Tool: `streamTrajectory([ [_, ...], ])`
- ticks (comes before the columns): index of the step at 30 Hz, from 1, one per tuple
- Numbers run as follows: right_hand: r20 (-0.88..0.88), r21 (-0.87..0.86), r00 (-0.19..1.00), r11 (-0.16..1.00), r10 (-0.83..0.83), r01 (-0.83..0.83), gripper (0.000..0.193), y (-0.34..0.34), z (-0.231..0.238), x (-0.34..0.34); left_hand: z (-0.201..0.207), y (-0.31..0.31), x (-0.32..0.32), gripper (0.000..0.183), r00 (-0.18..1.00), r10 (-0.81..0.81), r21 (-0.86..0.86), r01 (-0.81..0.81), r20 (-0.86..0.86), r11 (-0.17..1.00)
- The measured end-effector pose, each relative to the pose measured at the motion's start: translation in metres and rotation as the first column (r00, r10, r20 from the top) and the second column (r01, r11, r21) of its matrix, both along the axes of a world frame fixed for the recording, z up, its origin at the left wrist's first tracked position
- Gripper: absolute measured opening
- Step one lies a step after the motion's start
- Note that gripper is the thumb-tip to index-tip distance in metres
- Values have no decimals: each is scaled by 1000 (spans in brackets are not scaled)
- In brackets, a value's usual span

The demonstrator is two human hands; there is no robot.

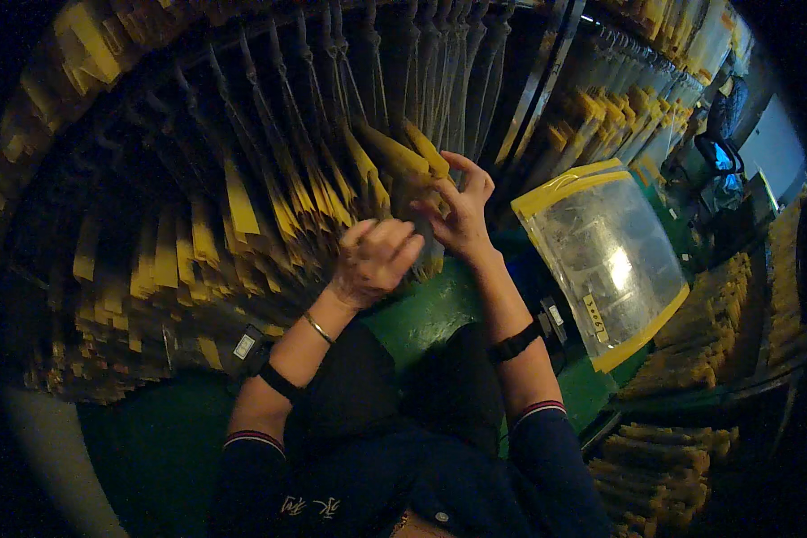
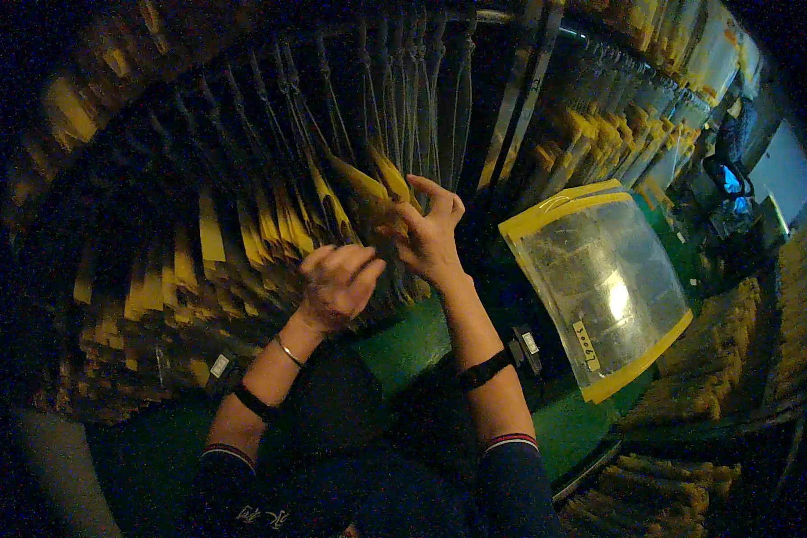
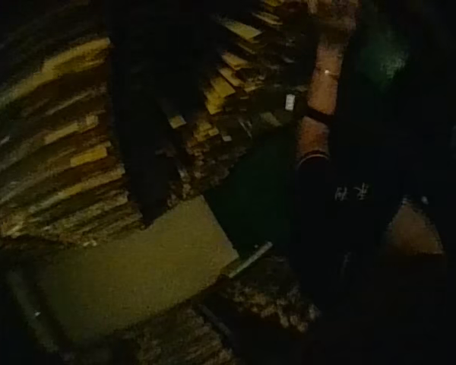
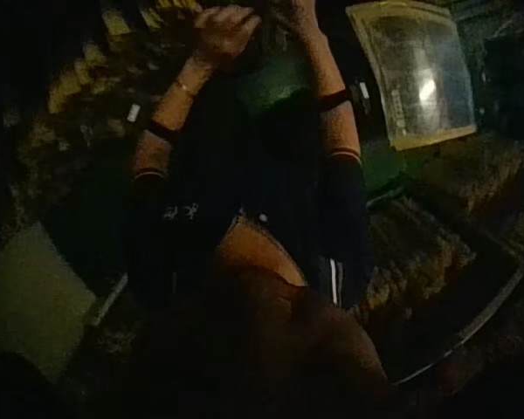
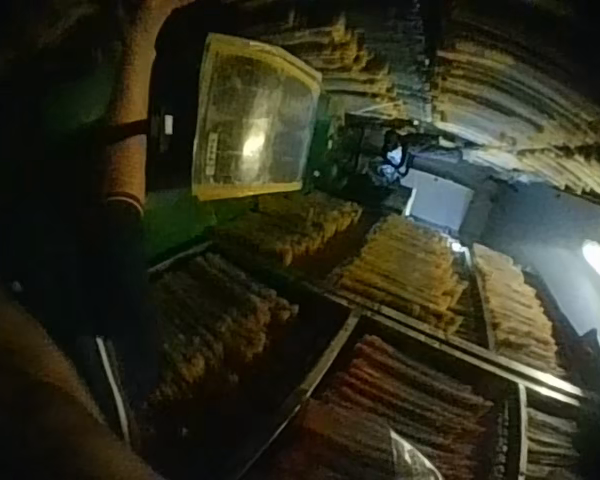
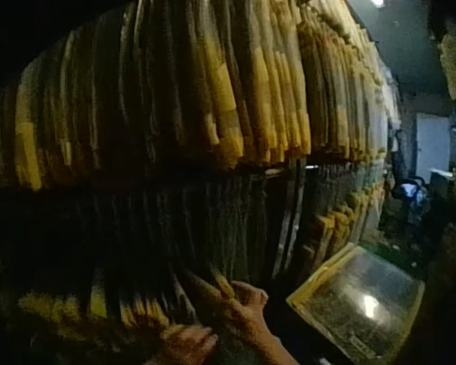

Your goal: Hanging metal mesh screens onto a rack for storage or processing.

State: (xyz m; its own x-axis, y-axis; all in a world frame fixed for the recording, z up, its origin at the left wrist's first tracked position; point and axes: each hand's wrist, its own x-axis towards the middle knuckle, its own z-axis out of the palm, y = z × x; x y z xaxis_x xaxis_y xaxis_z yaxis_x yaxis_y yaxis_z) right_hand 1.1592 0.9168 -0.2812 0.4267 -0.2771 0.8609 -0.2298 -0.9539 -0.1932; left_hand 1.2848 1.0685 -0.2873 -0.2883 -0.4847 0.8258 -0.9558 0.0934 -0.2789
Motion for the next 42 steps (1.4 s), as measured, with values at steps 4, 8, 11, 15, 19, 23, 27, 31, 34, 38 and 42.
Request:
streamTrajectory([
  [4, 23, -34, 999, 998, -44, 45, 33, -2, -3, 0, -5, -16, -3, 23, 985, 124, 309, -156, 120, 938],
  [8, 69, -18, 992, 994, -109, 110, 30, -6, -5, 1, -28, 0, 21, 18, 951, 262, 177, -290, 164, 940],
  [11, 97, 11, 988, 993, -120, 119, 28, -8, -4, -1, -23, 8, 21, 18, 948, 283, 176, -306, 145, 936],
  [15, 78, 33, 992, 995, -96, 93, 30, -7, -6, -1, -23, 3, 15, 32, 972, 236, 172, -233, 6, 957],
  [19, 46, 60, 999, 998, -5, 2, 27, -4, -4, -4, -18, 6, 18, 40, 976, 214, 170, -217, 33, 961],
  [23, 58, 46, 998, 999, -5, 2, 23, -6, -8, -6, -8, 8, 13, 42, 968, 208, 284, -241, 144, 928],
  [27, 74, 48, 997, 999, -6, 2, 24, -2, -8, -2, -16, 4, 15, 28, 981, 184, 207, -193, 62, 959],
  [31, 68, 31, 995, 997, -79, 77, 31, 0, -4, -5, -29, 5, 18, 21, 958, 280, 53, -283, 67, 958],
  [34, 90, 45, 986, 990, -138, 135, 32, -5, -8, -6, -30, 0, 13, 21, 943, 327, -22, -327, 61, 945],
  [38, 80, 32, 983, 986, -165, 163, 32, -6, -8, -4, -29, -10, 8, 26, 938, 345, -48, -344, 23, 938],
  [42, 70, 30, 981, 984, -179, 177, 30, -9, -9, -4, -30, -14, 8, 30, 933, 359, -76, -360, -31, 930],
])
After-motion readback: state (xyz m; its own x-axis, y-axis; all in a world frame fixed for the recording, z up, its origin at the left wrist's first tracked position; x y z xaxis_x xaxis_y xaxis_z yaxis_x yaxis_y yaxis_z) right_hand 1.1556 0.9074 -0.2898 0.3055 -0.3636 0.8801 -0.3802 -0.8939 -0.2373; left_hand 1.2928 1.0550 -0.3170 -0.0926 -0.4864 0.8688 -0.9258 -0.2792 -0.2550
